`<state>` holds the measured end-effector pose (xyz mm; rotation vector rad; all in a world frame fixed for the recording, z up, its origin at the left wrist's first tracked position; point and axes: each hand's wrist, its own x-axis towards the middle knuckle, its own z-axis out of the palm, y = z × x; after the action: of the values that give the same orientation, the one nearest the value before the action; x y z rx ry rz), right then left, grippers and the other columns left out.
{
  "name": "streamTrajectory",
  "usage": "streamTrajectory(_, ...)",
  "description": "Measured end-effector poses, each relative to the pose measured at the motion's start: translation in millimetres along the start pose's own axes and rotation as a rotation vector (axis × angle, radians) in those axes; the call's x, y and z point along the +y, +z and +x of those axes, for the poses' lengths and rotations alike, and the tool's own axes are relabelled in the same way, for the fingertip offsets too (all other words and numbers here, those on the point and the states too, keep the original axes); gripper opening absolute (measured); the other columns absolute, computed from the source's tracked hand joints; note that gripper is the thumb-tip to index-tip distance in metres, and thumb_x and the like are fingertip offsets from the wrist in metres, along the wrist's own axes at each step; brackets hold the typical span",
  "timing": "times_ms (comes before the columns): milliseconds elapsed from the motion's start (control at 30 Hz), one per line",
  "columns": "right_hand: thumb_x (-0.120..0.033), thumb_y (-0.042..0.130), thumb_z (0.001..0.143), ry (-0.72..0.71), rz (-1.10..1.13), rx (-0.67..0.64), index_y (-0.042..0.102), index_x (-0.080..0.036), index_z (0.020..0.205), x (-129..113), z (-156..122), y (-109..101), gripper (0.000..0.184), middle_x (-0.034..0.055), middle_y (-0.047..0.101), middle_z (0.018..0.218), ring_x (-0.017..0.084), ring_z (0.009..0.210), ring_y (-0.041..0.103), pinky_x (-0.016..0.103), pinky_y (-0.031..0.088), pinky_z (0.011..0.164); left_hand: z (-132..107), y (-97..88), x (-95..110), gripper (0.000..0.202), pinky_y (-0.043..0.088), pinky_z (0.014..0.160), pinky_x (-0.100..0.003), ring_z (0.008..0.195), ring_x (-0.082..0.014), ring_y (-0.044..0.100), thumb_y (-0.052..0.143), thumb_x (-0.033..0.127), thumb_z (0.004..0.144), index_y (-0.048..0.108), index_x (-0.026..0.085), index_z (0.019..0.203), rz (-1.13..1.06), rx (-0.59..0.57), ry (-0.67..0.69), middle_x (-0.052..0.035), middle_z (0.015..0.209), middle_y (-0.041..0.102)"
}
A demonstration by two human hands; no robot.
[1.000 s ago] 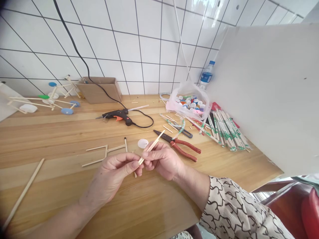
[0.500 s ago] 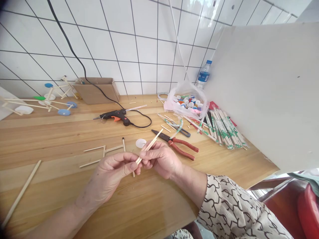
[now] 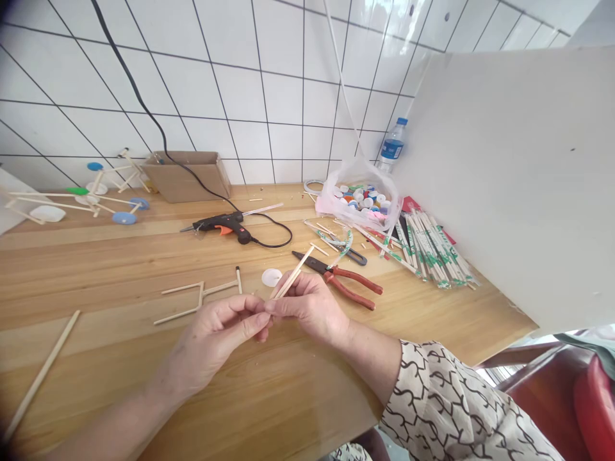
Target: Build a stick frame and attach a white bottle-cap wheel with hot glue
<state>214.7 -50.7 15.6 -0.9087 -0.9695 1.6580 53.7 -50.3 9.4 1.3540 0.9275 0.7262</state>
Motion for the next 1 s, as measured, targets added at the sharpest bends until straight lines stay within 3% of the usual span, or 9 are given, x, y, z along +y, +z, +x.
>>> streamTrajectory(200,-0.025,0.080,0.057,0.034,-0.057,0.000,0.057,-0.015,0.058,0,-2,5,0.025,-0.0041,0.060,0.050,0.011,0.049,0.057,0.023,0.041,0.051,-2,1.9,8,0.018,0.042,0.057,-0.024,0.054,-0.0122,0.051,0.058,0.032,0.074,0.059,0.015,0.067,0.066,0.020,-0.073,0.0006,0.055,0.057)
streamTrajectory(500,-0.039,0.074,0.066,-0.124,-0.171,0.141,0.064,-0.016,0.065,-8,0,-1,0.025,-0.0033,0.057,0.049,0.008,0.046,0.049,0.022,0.038,0.049,0,2.2,13,0.020,0.042,0.053,-0.024,0.050,-0.0118,0.051,0.061,0.033,0.069,0.056,0.016,0.060,0.028,0.066,-0.105,0.0012,0.053,0.056)
streamTrajectory(1000,-0.036,0.072,0.070,-0.176,-0.251,0.140,0.065,-0.015,0.064,-5,3,-13,0.023,-0.0026,0.058,0.050,0.007,0.045,0.047,0.022,0.037,0.048,-1,2.7,10,0.020,0.042,0.055,-0.025,0.049,-0.0113,0.051,0.062,0.033,0.069,0.057,0.016,0.060,-0.027,0.038,-0.126,0.0017,0.050,0.057)
